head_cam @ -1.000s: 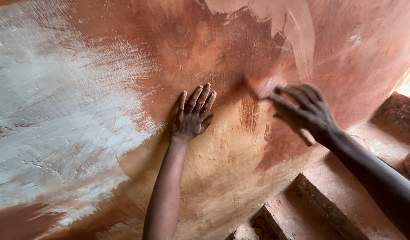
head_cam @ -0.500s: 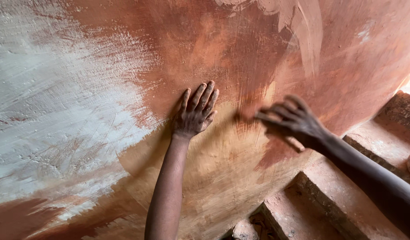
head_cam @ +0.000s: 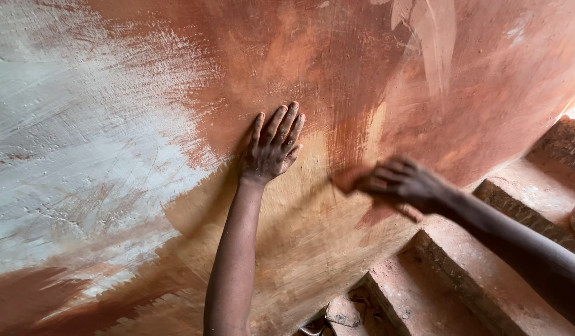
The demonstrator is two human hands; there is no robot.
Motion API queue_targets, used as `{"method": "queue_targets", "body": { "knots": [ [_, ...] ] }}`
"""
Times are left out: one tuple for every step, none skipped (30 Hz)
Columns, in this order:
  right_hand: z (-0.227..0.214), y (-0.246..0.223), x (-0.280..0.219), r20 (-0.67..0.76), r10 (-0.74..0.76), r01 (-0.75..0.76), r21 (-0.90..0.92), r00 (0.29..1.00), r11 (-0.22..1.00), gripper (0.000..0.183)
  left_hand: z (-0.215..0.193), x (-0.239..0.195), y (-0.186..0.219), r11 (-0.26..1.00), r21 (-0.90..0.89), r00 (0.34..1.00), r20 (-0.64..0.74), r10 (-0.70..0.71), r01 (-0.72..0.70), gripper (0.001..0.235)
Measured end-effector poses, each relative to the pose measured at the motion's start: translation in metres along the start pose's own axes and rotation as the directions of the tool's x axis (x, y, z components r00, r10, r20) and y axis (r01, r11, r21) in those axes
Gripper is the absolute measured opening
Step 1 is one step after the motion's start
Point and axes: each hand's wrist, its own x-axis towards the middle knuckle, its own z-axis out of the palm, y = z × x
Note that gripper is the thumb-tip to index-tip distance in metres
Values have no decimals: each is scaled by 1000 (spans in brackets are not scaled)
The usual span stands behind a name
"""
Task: The person applies reddish-brown paint to a wall using a wide brush. They repeatedly dip the brush into a bucket and spread the paint in broad strokes across the surface, gradually covering the underlying lighter areas.
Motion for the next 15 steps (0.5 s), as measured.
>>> {"method": "queue_targets", "body": {
  "knots": [
    [-7, 7, 1, -153, 64, -64, 5, 986, 998, 68, 4, -1, 2, 1000, 13, 1000, -7, -8, 8, 72],
    [-14, 14, 2, -301, 126, -127, 19, 945, 992, 67, 8, -2, 6, 1000, 25, 1000, -14, -16, 17, 71],
    [-19, 19, 3, -441, 186, -185, 45, 878, 982, 67, 12, -4, 10, 999, 39, 1000, -19, -25, 26, 70],
    [-23, 21, 2, -470, 218, -221, 51, 855, 974, 66, 14, -7, 17, 998, 47, 999, -5, -40, 40, 71],
    [-24, 21, 2, -497, 253, -258, 60, 830, 964, 65, 14, -12, 27, 997, 53, 999, 10, -52, 52, 73],
    [-22, 20, 1, -523, 287, -295, 70, 803, 953, 65, 14, -18, 37, 996, 59, 998, 25, -65, 63, 75],
    [-18, 14, -2, -433, 277, -273, 73, 858, 959, 65, 12, -23, 45, 996, 55, 996, 58, -71, 68, 75],
    [-13, 9, -3, -337, 263, -252, 78, 904, 965, 66, 11, -28, 51, 996, 52, 993, 91, -77, 73, 75],
    [-8, 5, -6, -238, 245, -232, 82, 940, 969, 67, 10, -30, 56, 996, 48, 989, 120, -86, 81, 75],
    [-1, 1, -5, -156, 207, -179, 175, 966, 968, 64, 11, -30, 56, 995, 58, 990, 118, -83, 77, 76],
    [7, -5, -5, -76, 159, -132, 276, 984, 952, 61, 11, -33, 57, 995, 66, 989, 121, -80, 72, 76],
    [12, -10, -8, -1, 101, -93, 378, 995, 921, 58, 10, -35, 60, 995, 73, 989, 124, -76, 67, 77],
    [15, -12, -8, 7, 67, -64, 407, 998, 911, 56, 10, -35, 58, 994, 88, 990, 121, -75, 65, 77],
    [16, -11, -9, 13, 33, -36, 436, 999, 899, 54, 10, -35, 57, 993, 104, 990, 117, -75, 62, 78],
    [14, -9, -10, 20, -3, -6, 466, 1000, 885, 52, 9, -35, 57, 991, 120, 990, 116, -76, 62, 79]
  ]
}}
